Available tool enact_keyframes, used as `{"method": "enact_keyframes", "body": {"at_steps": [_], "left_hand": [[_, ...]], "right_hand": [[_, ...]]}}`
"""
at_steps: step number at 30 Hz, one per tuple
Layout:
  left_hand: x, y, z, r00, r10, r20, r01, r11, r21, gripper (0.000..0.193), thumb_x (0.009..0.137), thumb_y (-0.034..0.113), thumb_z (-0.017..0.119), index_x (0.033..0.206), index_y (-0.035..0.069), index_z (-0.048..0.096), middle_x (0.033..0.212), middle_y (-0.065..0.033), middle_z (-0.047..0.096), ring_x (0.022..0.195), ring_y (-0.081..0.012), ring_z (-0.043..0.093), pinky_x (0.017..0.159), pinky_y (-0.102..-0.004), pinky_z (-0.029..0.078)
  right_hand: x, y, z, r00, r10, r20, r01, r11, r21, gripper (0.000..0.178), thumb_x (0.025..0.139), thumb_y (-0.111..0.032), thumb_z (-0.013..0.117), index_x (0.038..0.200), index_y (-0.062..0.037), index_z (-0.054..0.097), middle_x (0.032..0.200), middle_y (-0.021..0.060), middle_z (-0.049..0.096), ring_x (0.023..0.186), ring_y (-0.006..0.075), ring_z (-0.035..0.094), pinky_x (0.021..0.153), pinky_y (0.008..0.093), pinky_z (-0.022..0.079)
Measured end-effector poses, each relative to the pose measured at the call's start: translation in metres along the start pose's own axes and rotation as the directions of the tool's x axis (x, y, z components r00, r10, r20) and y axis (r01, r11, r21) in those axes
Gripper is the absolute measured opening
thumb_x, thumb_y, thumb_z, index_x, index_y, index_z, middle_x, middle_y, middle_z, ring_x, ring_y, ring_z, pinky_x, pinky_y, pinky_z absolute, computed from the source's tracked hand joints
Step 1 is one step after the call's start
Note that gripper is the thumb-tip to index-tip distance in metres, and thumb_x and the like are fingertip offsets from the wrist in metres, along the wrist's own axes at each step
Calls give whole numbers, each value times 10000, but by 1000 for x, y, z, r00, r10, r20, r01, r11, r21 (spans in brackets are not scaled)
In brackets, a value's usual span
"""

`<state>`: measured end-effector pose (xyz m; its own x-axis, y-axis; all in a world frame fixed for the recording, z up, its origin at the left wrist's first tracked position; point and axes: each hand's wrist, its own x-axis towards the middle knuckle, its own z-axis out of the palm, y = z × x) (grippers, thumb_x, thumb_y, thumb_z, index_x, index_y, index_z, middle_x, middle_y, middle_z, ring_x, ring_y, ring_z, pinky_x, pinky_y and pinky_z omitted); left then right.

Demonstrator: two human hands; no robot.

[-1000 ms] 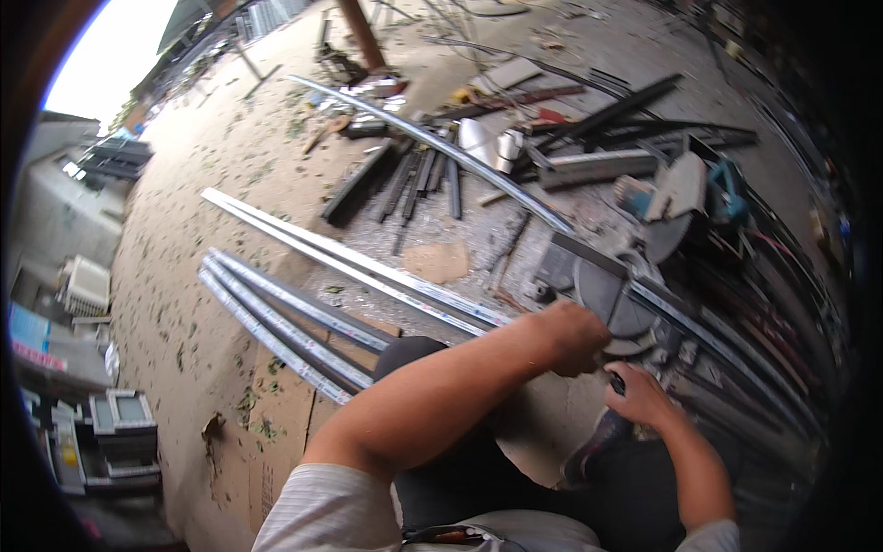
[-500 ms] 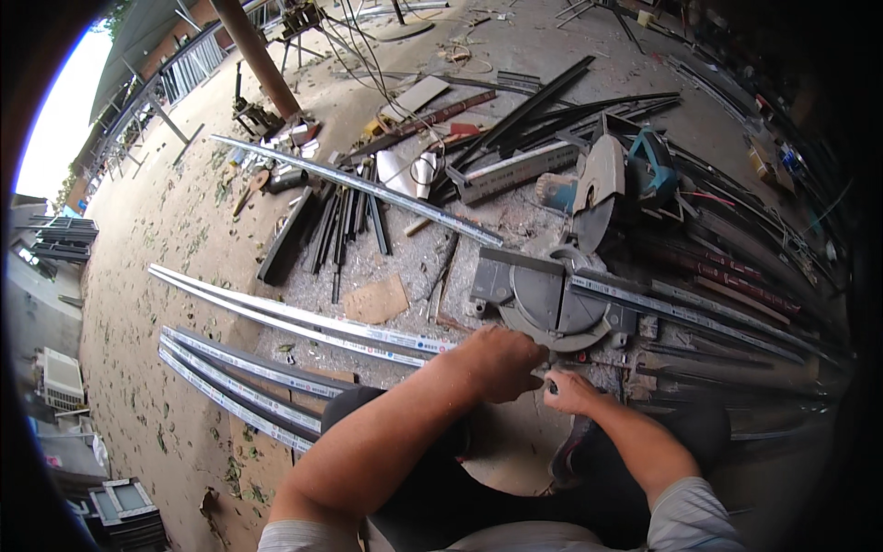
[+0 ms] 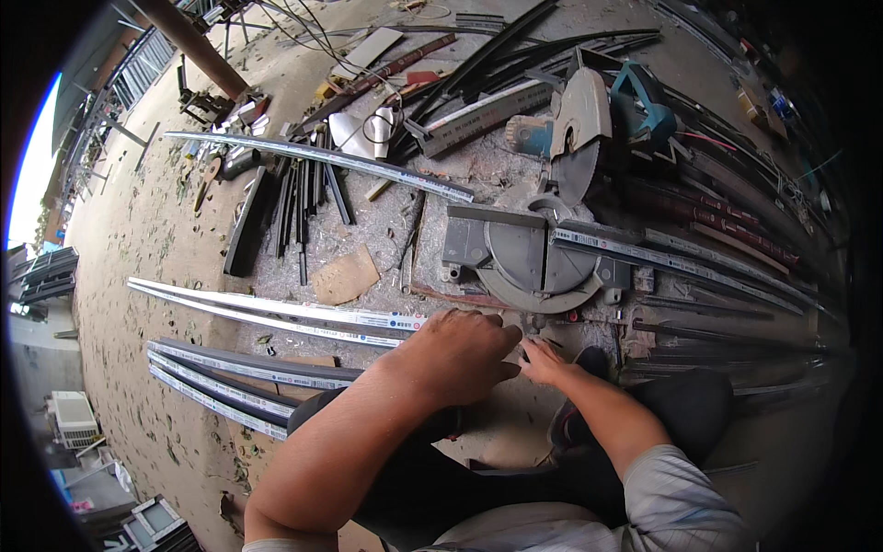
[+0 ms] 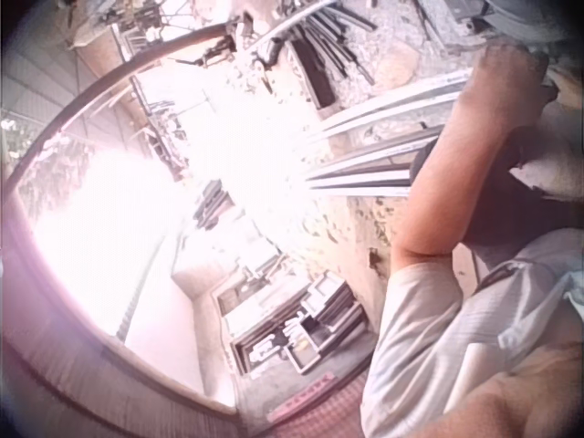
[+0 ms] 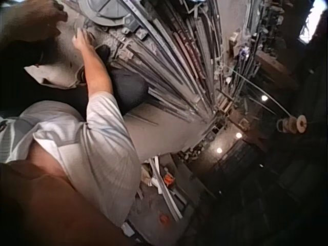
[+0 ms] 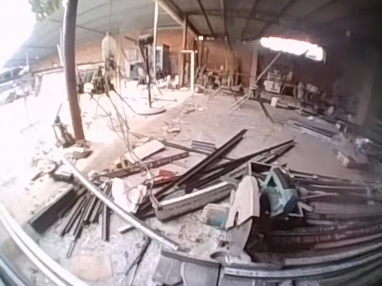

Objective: The person measures a long metal profile with a tape measure, marks a cut line with a marker, positions the profile on a miter saw, and cuts it. The person then picks up the cut piece and places it aside.

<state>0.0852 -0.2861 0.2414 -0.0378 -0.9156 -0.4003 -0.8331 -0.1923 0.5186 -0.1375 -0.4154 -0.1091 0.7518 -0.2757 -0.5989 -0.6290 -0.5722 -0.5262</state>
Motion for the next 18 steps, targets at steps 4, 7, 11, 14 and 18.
{"method": "enact_keyframes", "body": {"at_steps": [4, 7, 11, 14, 18], "left_hand": [[3, -5, -4, 1000, 7, 15, -7, 1000, 13, 359, 996, 311, 665, 1248, 56, 684, 1144, -204, 719, 1076, -411, 705, 964, -492, 545], [5, -6, -11, 999, -15, 32, 15, 1000, 0, 361, 998, 330, 669, 1228, 53, 694, 1128, -202, 718, 1061, -412, 708, 941, -496, 553], [9, -12, -16, 1000, 3, -16, -3, 1000, -27, 378, 1000, 364, 677, 1205, 48, 702, 1100, -197, 716, 1041, -416, 708, 926, -499, 556], [17, -12, -20, 1000, 21, -7, -21, 999, -25, 390, 998, 376, 683, 1205, 46, 701, 1090, -190, 713, 1046, -414, 705, 929, -496, 555], [19, -16, -25, 999, 39, 18, -38, 999, -28, 390, 987, 363, 692, 1214, 46, 686, 1106, -177, 702, 1080, -395, 694, 940, -480, 546]], "right_hand": [[6, 0, 9, 1000, -11, 10, 12, 994, -113, 569, 1014, -289, 611, 1524, -72, 484, 1489, 233, 501, 1372, 435, 502, 1133, 527, 446], [2, -9, 2, 999, -14, 29, 20, 980, -196, 556, 1020, -303, 621, 1511, -74, 494, 1486, 231, 510, 1377, 426, 501, 1135, 522, 445], [5, -6, 5, 999, -42, 32, 47, 982, -184, 519, 1013, -298, 637, 1462, -67, 517, 1452, 226, 537, 1356, 430, 516, 1121, 524, 454], [7, 2, 13, 999, -44, -22, 39, 979, -198, 479, 1003, -271, 647, 1417, -61, 529, 1402, 222, 558, 1327, 433, 532, 1098, 535, 465], [0, -25, -6, 998, 51, -31, -55, 990, -130, 421, 987, -187, 630, 1377, -64, 532, 1365, 219, 566, 1309, 434, 542, 1062, 552, 483]]}}
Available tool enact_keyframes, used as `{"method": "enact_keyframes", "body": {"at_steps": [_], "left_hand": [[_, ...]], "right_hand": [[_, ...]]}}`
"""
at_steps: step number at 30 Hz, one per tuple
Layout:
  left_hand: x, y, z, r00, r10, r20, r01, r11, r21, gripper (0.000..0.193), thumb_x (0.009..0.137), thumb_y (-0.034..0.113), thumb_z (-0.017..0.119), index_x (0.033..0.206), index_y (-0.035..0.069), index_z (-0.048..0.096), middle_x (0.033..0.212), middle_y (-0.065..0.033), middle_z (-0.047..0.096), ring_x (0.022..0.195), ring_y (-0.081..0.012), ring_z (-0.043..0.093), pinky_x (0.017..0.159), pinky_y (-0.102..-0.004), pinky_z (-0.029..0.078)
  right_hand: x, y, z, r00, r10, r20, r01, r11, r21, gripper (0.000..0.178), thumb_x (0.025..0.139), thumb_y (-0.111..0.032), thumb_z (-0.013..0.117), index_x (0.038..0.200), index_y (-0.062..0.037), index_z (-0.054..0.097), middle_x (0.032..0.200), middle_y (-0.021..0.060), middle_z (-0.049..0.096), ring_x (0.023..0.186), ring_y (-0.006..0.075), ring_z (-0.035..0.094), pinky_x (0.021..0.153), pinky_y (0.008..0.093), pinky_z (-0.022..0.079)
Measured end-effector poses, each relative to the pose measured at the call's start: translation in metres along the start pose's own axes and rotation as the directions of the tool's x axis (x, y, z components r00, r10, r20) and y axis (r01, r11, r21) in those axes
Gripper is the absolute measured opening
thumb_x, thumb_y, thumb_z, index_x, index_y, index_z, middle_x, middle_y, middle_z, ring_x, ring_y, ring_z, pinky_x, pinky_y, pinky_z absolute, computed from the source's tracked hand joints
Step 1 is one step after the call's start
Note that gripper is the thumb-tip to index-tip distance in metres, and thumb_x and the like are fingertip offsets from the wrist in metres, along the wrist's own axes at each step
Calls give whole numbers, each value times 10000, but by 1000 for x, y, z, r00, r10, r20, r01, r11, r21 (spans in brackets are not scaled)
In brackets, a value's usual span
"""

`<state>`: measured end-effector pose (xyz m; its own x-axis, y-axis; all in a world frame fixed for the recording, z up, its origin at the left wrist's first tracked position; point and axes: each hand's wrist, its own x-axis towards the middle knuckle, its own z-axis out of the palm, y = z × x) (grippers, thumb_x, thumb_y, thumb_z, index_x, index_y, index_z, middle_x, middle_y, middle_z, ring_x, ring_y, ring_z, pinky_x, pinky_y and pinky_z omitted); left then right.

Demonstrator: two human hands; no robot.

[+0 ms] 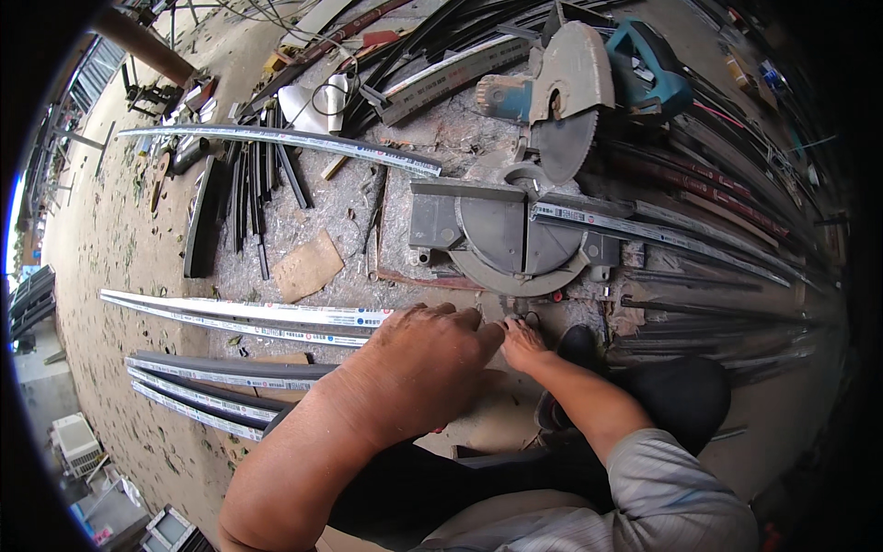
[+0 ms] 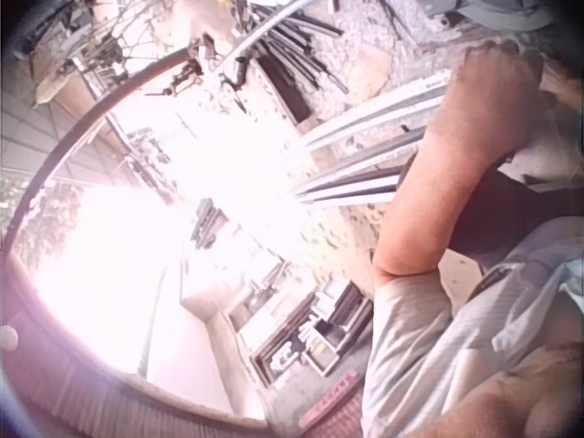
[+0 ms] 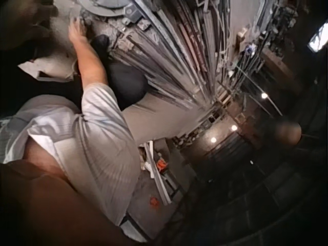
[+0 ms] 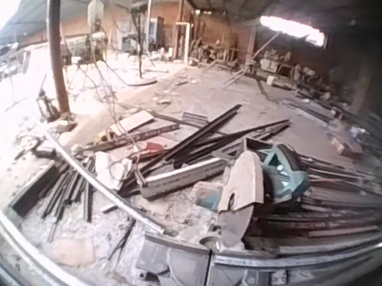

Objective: The person measures a long metal profile with a tape measure, marks a cut line with a marker, positions the profile on a miter saw, and cuts it. The person then picks up the cut piece and places it aside.

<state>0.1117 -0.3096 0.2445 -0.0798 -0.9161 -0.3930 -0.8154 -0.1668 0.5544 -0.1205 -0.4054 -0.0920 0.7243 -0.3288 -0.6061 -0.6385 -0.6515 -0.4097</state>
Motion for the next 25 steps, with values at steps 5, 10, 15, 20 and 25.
{"method": "enact_keyframes", "body": {"at_steps": [5, 10, 15, 20, 25], "left_hand": [[-1, -1, 3, 991, 102, -80, -101, 995, 24, 321, 951, 269, 686, 1168, 34, 667, 1068, -188, 685, 1053, -377, 692, 929, -465, 538], [-6, 2, 7, 989, 110, -96, -105, 993, 51, 261, 961, 217, 644, 1104, 3, 685, 1072, -152, 719, 1039, -313, 716, 908, -423, 562], [-6, 3, -4, 975, 178, -132, -173, 984, 51, 225, 969, 216, 619, 1042, 25, 712, 1043, -122, 716, 1023, -275, 715, 892, -385, 554], [-6, 10, 3, 972, 159, -173, -142, 984, 106, 246, 966, 233, 617, 1060, 27, 716, 1022, -108, 707, 1032, -264, 702, 884, -379, 540], [-4, 7, 11, 992, 125, -15, -122, 986, 111, 273, 970, 260, 601, 1080, 41, 722, 1054, -109, 711, 1042, -264, 693, 899, -389, 519]], "right_hand": [[7, -6, -1, 998, 33, 56, -28, 994, -103, 419, 958, -96, 602, 1369, -75, 523, 1342, 211, 573, 1302, 426, 548, 1018, 554, 507], [14, -23, 7, 994, -30, 108, 46, 988, -146, 459, 961, -125, 603, 1395, -60, 468, 1304, 218, 590, 1249, 428, 567, 984, 558, 515], [14, -15, 4, 991, -27, 128, 50, 982, -180, 507, 964, -154, 603, 1421, -45, 413, 1266, 225, 608, 1196, 430, 585, 950, 561, 524], [11, -21, 10, 981, -80, 175, 111, 978, -177, 561, 967, -183, 604, 1447, -31, 358, 1227, 231, 625, 1143, 432, 604, 916, 565, 532], [4, -38, 27, 960, -163, 226, 200, 968, -154, 619, 971, -213, 605, 1474, -16, 303, 1189, 238, 643, 1090, 434, 623, 882, 569, 541]]}}
